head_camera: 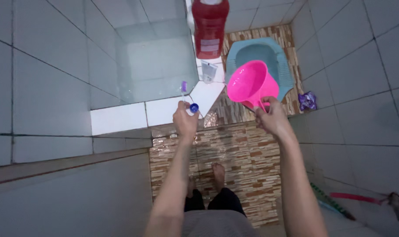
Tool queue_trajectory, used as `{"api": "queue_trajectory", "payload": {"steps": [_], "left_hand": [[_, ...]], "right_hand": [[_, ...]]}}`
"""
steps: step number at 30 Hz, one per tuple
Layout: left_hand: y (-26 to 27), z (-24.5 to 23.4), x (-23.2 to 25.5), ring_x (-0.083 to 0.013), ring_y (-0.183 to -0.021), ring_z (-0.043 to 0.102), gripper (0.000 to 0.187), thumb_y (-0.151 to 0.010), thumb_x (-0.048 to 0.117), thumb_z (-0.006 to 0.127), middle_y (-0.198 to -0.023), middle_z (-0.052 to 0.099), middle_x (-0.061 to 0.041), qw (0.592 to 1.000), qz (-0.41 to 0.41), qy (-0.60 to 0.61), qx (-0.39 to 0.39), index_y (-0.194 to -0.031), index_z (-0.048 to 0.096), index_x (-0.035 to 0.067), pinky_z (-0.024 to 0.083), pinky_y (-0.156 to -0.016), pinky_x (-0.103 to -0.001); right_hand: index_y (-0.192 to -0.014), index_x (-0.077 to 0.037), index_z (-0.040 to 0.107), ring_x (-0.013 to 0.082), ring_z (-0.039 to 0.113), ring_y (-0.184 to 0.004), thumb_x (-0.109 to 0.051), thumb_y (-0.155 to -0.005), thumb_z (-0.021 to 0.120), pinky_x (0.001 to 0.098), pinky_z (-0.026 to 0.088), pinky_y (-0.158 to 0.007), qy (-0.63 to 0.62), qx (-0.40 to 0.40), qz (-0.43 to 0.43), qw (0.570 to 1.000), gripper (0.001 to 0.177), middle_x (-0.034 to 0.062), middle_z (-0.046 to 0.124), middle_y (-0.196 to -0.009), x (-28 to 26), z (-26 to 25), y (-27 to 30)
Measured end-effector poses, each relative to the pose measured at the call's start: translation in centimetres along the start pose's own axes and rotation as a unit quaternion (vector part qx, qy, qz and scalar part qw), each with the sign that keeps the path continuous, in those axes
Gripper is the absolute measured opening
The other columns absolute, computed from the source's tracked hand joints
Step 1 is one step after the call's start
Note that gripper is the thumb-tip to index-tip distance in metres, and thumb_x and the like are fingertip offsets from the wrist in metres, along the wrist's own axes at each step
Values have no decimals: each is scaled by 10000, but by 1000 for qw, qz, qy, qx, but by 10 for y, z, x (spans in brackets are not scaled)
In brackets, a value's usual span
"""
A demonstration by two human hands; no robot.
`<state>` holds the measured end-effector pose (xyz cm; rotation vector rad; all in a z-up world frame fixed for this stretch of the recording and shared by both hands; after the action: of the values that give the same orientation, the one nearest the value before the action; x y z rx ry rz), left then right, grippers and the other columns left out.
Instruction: The person scrubs the tiled wall next to a squat toilet using a toothbrush and a small bottle cap containing cleaning liquid. They then rinse the toothbrush with water from a pink scoop and pour red cleaning liquid from a bottle into the toilet bowl.
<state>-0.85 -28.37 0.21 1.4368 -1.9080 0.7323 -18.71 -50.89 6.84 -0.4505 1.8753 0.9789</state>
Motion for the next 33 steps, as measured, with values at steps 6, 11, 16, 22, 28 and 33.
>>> {"api": "queue_trajectory", "payload": {"steps": [6, 11, 16, 22, 28, 33], "left_hand": [[4, 4, 7, -373, -934, 727, 474, -656, 126, 921, -997, 752, -171, 1000, -30, 6, -1, -1032, 650, 25, 556, -825, -442], [2, 8, 5, -370, -936, 738, 446, -664, 113, 910, -988, 758, -177, 1000, 18, -8, 24, -1015, 652, 20, 561, -840, -435], [0, 9, -4, -361, -927, 741, 448, -651, 116, 913, -968, 757, -175, 1000, 13, -4, 27, -1000, 649, 20, 566, -828, -430], [0, 5, -7, -380, -894, 725, 459, -635, 137, 936, -933, 757, -169, 999, 6, -29, 17, -975, 648, 27, 551, -782, -455], [8, 3, -2, -403, -890, 687, 502, -599, 146, 959, -935, 717, -193, 998, 16, -34, 53, -959, 636, 15, 530, -793, -469], [18, -2, 17, -400, -963, 660, 502, -635, 118, 938, -1011, 692, -203, 992, 49, -14, 114, -1014, 637, -14, 512, -864, -463]], "right_hand": [[-1291, 47, 507, 153, 579, -559, -47, -944, 617, 314, 424, -442, 39, -45, 1, 998, 376, 101, 631, -733, 8, -16, 12], [-1243, 41, 584, 171, 680, -686, -100, -918, 687, 329, 553, -580, 238, -57, -67, 967, 369, 138, 722, -869, -8, -3, 31], [-1254, 33, 578, 203, 714, -667, -92, -916, 640, 379, 589, -615, 233, -76, -26, 969, 366, 159, 733, -913, -22, 13, 53], [-1313, 29, 539, 158, 579, -540, -101, -943, 632, 333, 442, -464, 106, -92, 6, 990, 402, 83, 657, -725, -9, -1, 62], [-1315, 7, 554, 143, 552, -499, -94, -934, 627, 304, 407, -405, 53, -63, 93, 992, 401, 87, 627, -659, 36, -43, 46], [-1198, 57, 612, 236, 680, -667, -88, -920, 653, 387, 535, -567, 192, -29, 33, 980, 317, 145, 705, -804, 50, -46, 8]]}}
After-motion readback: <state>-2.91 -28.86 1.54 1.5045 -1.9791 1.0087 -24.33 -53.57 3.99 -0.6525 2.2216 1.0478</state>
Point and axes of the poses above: each hand's wrist, its own y-axis away from the middle knuckle, its own z-axis out of the palm, x = y × z, the point moved 2 cm from there along -y, towards the middle knuckle
